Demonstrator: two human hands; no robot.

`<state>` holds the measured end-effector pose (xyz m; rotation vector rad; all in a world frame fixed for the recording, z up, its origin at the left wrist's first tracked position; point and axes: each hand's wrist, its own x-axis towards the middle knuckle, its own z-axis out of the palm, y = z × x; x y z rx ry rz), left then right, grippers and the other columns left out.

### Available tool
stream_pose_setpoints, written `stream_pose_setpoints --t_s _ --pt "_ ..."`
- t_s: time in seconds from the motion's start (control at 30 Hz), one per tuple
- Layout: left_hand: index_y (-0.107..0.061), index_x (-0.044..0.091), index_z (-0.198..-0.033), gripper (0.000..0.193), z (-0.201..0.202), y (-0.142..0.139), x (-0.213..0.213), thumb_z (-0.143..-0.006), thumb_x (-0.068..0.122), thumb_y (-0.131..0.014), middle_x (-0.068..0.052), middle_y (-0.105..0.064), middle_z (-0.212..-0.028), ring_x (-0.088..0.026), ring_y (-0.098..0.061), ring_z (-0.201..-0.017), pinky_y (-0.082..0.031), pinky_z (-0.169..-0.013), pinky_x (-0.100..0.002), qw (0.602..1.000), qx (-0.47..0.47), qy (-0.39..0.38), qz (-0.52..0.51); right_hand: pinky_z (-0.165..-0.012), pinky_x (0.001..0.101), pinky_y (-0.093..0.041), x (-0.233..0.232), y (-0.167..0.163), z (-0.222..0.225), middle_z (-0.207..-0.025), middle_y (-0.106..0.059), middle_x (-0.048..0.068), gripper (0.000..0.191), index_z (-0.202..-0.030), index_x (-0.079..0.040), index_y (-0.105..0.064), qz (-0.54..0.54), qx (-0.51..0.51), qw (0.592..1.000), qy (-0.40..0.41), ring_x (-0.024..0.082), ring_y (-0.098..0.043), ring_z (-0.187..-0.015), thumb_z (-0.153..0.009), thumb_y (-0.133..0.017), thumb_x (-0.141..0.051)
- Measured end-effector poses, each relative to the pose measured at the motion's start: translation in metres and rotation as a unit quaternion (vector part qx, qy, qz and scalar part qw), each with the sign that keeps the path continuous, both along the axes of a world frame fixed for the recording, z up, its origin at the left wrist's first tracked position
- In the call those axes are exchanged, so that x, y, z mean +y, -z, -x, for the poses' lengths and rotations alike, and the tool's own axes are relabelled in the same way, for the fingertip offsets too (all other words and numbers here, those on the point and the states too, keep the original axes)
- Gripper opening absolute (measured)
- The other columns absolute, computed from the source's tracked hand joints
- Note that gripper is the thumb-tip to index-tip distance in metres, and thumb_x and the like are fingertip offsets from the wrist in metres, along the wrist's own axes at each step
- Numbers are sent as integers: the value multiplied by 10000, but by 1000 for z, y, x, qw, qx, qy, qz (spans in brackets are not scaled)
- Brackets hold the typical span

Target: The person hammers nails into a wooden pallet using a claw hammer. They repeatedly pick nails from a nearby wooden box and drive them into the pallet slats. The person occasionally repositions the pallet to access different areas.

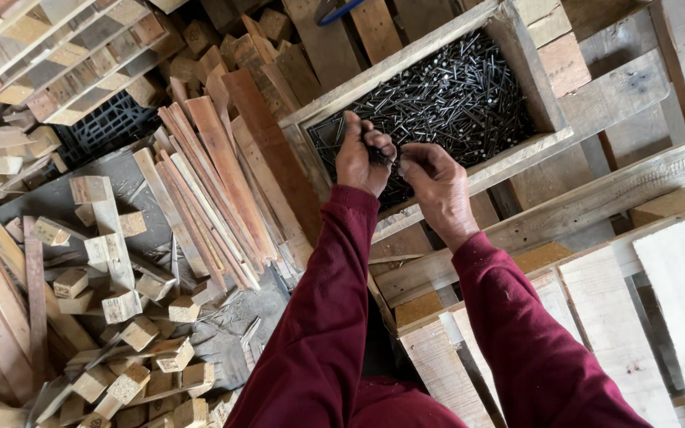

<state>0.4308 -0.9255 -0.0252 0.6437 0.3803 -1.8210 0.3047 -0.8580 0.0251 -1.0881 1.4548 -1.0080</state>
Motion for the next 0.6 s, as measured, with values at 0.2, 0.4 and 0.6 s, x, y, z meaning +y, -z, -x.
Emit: stream_pose_setpoints --t_s 0.2,0.4,0.6 --pt "-624 96 -1073 275 5 -28 13 -995 355 -670 12 -586 -842 -139 -595 -739 -523 -702 -314 991 -85 17 98 -675 272 -565 -3 -14 -7 -851 -746 64 241 -1085 -6 -717 -130 146 980 -23 90 -672 -743 -972 -716 -218" --pt "-575 114 -862 438 10 -32 20 -951 541 -616 33 -458 -683 -106 -517 -582 -506 -571 -276 999 6 -22 36 -674 290 -586 13 -43 -1 -898 -778 87 212 -1068 -12 -729 -56 202 977 -42 103 -718 -744 -943 -711 -183" --pt "-624 71 -899 371 26 -28 32 -1081 384 -543 34 -461 -666 -93 -461 -536 -414 -449 -239 961 265 72 19 -625 263 -558 71 -79 21 -943 -771 50 193 -1134 -45 -728 -70 135 988 -3 98 -682 -711 -950 -696 -94"
